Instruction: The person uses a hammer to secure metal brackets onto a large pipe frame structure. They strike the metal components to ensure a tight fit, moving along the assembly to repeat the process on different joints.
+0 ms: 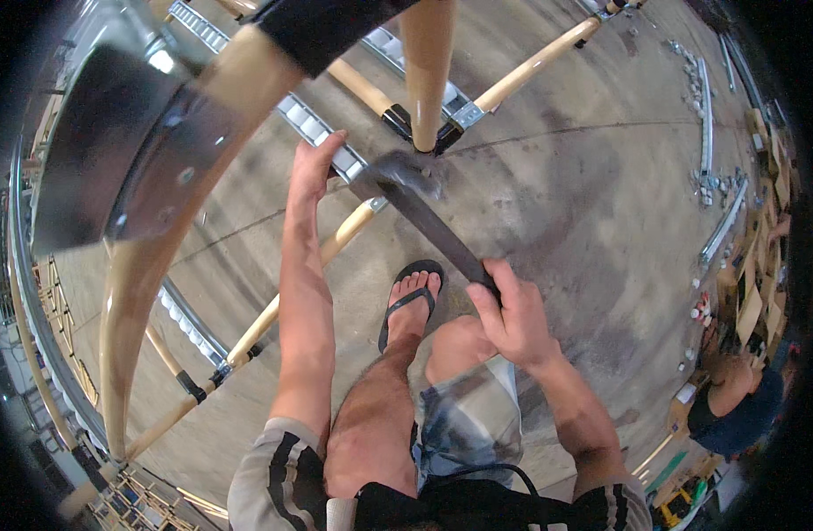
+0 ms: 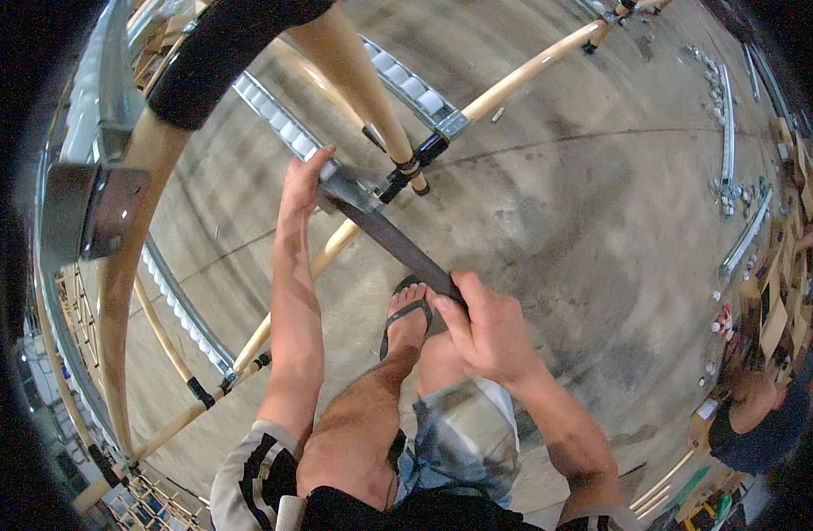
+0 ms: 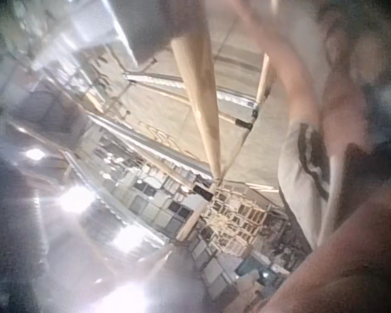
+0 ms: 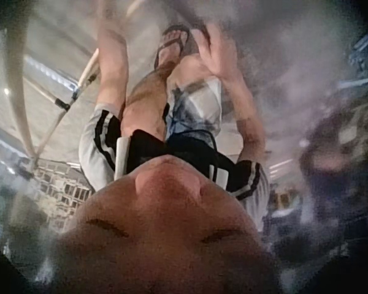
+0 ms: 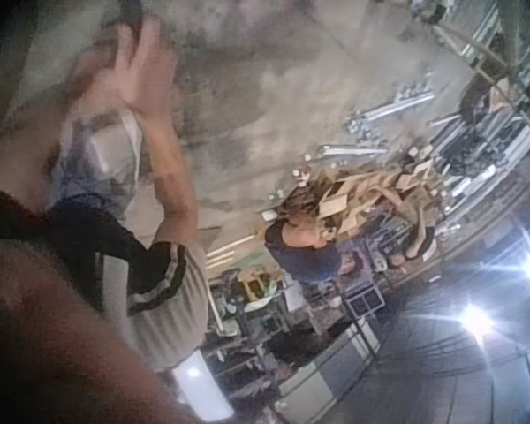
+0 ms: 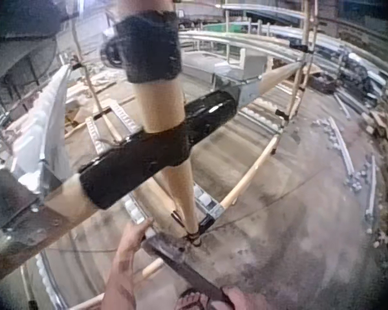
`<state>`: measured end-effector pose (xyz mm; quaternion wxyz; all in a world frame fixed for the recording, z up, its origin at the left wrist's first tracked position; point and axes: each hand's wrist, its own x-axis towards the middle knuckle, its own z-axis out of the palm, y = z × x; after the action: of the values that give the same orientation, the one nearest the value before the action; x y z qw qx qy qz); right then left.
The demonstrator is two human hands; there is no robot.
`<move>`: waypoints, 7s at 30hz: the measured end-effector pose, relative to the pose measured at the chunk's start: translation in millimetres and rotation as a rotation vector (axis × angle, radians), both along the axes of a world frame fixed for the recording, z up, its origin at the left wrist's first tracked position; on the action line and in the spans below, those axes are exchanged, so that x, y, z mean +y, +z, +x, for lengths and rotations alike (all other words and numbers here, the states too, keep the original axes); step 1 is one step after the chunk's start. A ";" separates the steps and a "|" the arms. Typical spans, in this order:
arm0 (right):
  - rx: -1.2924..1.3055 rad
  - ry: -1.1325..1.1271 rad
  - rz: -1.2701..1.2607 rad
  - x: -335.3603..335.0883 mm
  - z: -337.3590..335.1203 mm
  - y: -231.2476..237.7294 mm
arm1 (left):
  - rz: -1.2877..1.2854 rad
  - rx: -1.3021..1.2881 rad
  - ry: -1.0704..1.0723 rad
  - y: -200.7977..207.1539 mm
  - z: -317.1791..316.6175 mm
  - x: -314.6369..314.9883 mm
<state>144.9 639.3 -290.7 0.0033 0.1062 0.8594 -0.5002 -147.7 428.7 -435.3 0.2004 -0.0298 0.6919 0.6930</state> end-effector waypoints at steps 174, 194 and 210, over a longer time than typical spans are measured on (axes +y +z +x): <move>0.008 0.058 0.147 33.3 -30.1 346.9 | 0.231 0.047 -0.060 346.5 25.7 -17.7; -0.182 0.122 0.362 -3.3 -22.5 337.3 | 0.068 0.028 -0.047 368.9 32.4 -4.7; -0.137 0.095 0.368 -4.8 -16.5 325.7 | 0.108 0.042 -0.005 370.8 33.8 2.0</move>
<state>128.4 634.5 35.0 0.0658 0.0982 0.9381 -0.3256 -113.9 430.7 -64.5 0.1889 -0.0030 0.6577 0.7292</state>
